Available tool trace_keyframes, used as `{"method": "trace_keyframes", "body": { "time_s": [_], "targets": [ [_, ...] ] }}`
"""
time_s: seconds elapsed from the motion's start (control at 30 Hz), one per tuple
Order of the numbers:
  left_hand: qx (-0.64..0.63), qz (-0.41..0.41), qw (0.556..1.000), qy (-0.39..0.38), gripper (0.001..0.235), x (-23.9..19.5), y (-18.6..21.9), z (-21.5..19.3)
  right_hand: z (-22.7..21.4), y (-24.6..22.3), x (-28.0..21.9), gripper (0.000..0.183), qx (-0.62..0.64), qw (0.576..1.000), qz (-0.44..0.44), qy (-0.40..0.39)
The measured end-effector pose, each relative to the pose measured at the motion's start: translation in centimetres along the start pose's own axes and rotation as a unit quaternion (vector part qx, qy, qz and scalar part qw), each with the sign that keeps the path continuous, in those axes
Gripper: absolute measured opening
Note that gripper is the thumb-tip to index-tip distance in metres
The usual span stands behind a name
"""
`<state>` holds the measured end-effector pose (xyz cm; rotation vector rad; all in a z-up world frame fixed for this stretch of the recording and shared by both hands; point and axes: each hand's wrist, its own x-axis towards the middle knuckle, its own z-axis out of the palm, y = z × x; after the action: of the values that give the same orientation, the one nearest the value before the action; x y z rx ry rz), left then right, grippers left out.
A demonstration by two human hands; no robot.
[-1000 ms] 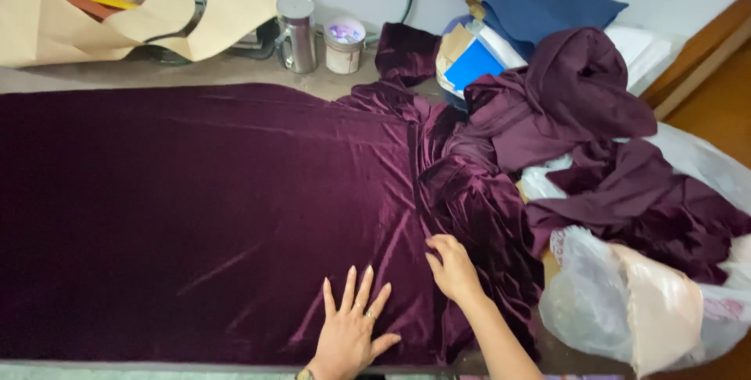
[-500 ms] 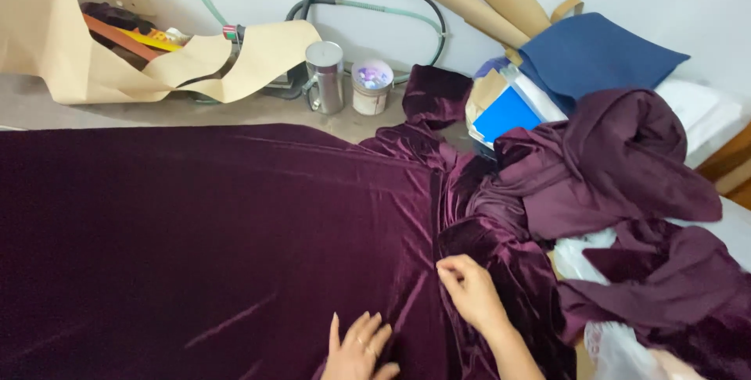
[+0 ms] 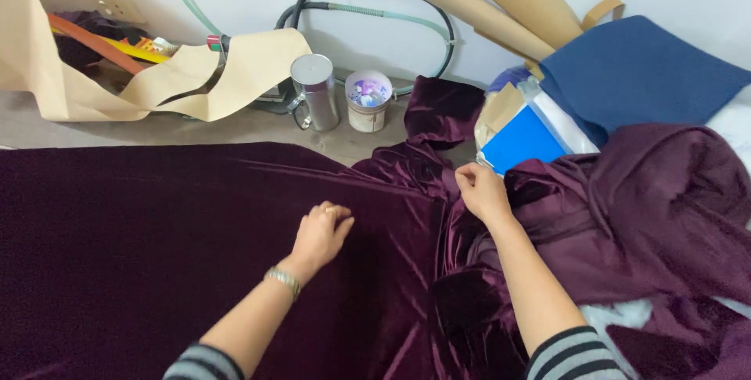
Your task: Laying out a long piece of purple velvet fabric on a work table, smoothing it by hand, and aligning a paper pattern on top.
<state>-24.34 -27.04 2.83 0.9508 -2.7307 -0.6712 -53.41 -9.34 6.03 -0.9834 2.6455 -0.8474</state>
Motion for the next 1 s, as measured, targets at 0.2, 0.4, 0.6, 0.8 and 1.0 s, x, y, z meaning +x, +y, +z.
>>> {"method": "trace_keyframes", "body": {
  "time_s": [0.2, 0.4, 0.6, 0.8, 1.0],
  "targets": [
    [0.067, -0.011, 0.998, -0.020, 0.019, 10.2, 0.0, 1.2, 4.0, 0.9, 5.1, 0.056, 0.004, 0.999, 0.027, -0.045],
    [0.061, -0.037, 0.995, -0.077, 0.044, 17.7, 1.1, 4.1, 3.3, -2.0, 6.3, 0.077, -0.043, 0.979, 0.117, -0.159],
    [0.068, -0.030, 0.992, -0.103, 0.018, 22.0, 0.7, 6.5, 3.3, -2.5, 5.8, 0.039, -0.097, 0.995, -0.014, -0.001],
    [0.003, 0.029, 0.998, 0.055, 0.018, 20.1, 2.4, 5.3, 4.3, -1.7, 4.8, 0.044, -0.118, 0.964, -0.153, 0.181],
    [-0.113, 0.037, 0.993, 0.005, 0.029, 19.3, 1.5, 3.6, 4.8, -0.7, 5.1, 0.038, -0.060, 0.953, -0.194, 0.227]
  ]
}}
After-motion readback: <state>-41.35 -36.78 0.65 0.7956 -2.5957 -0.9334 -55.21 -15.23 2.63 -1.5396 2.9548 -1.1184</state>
